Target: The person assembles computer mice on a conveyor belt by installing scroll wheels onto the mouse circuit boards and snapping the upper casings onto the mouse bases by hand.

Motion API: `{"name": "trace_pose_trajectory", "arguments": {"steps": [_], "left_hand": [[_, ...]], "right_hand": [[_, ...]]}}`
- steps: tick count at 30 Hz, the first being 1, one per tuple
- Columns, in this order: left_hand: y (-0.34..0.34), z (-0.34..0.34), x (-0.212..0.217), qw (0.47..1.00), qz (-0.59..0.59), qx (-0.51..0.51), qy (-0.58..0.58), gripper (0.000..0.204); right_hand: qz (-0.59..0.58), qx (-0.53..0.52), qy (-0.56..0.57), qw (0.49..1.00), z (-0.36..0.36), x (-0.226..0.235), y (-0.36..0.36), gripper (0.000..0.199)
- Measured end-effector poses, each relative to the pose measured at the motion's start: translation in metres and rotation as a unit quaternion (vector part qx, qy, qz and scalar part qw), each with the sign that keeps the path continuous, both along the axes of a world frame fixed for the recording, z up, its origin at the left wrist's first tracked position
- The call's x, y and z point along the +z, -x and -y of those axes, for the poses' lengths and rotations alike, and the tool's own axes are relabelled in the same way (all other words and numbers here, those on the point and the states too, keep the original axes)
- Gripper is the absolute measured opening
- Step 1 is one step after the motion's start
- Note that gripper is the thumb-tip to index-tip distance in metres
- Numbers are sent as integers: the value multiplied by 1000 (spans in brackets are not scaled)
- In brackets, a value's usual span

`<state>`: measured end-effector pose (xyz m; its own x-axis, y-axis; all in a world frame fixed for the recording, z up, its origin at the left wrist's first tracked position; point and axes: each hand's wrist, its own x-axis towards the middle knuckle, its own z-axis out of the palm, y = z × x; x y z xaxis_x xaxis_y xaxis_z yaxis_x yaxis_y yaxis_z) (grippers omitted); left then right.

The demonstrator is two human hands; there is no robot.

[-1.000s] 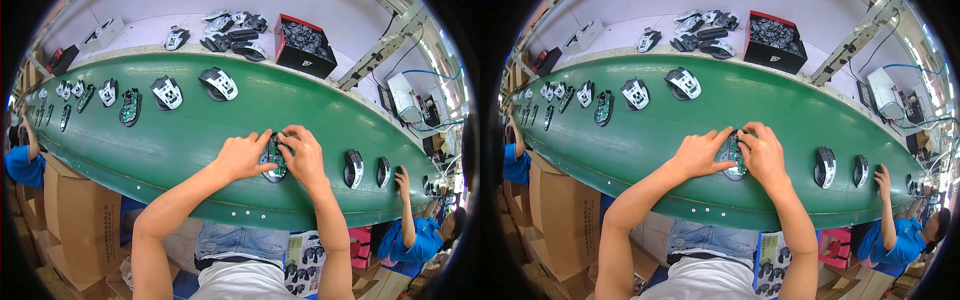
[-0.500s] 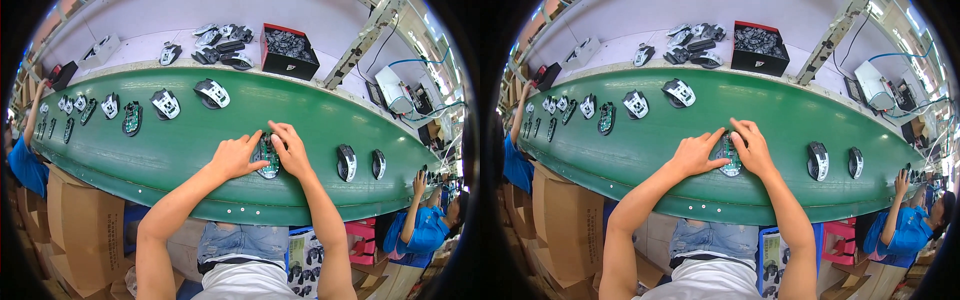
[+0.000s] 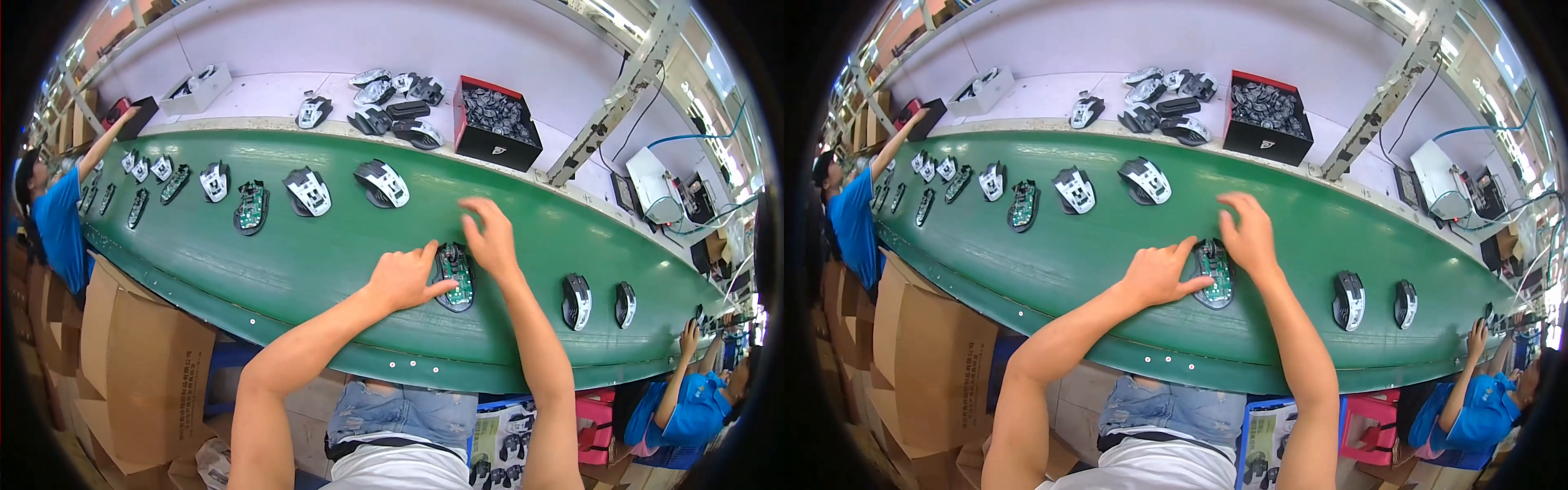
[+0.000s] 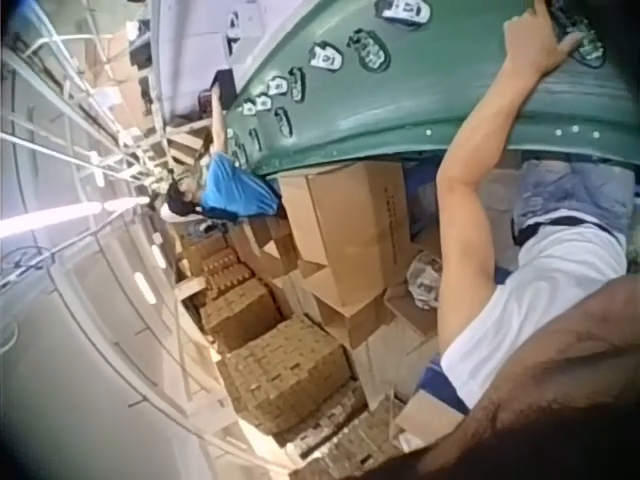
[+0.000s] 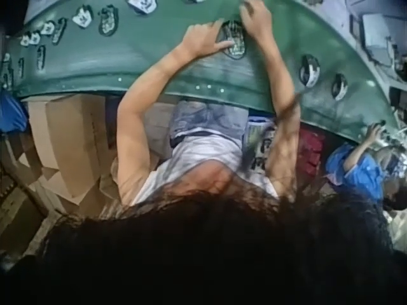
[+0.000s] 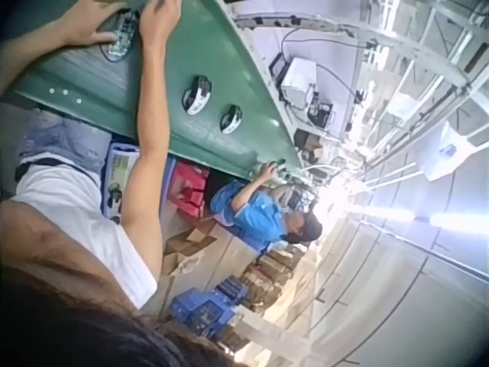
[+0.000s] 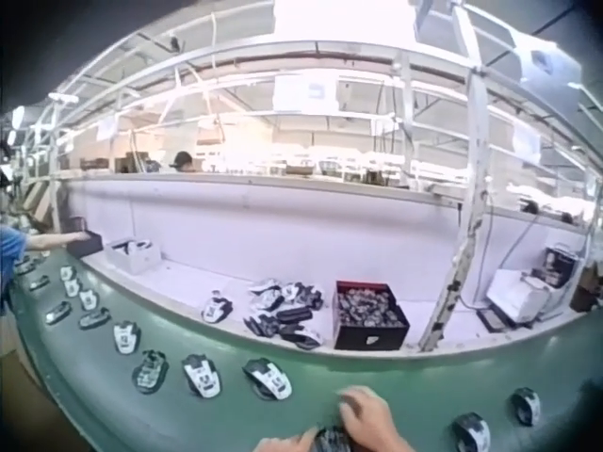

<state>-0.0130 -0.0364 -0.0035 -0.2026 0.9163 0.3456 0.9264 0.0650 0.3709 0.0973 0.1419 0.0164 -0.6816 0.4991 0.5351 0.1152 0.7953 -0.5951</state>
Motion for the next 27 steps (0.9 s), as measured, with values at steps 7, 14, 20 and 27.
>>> {"name": "trace_pose_trajectory", "arguments": {"steps": [7,14,20,27], "left_hand": [[60,7,20,993,13,117,20,27],[87,5,11,986,31,165,-12,19],[76,10,9,984,58,165,-29,20],[50,7,11,997,58,54,-4,18]], "right_hand": [[147,37,-55,987,47,6,162,49],[224,-82,-48,970,31,2,159,41],[8,146,304,942,26,57,62,39],[99,-62,26,993,82,47,-56,45]]}}
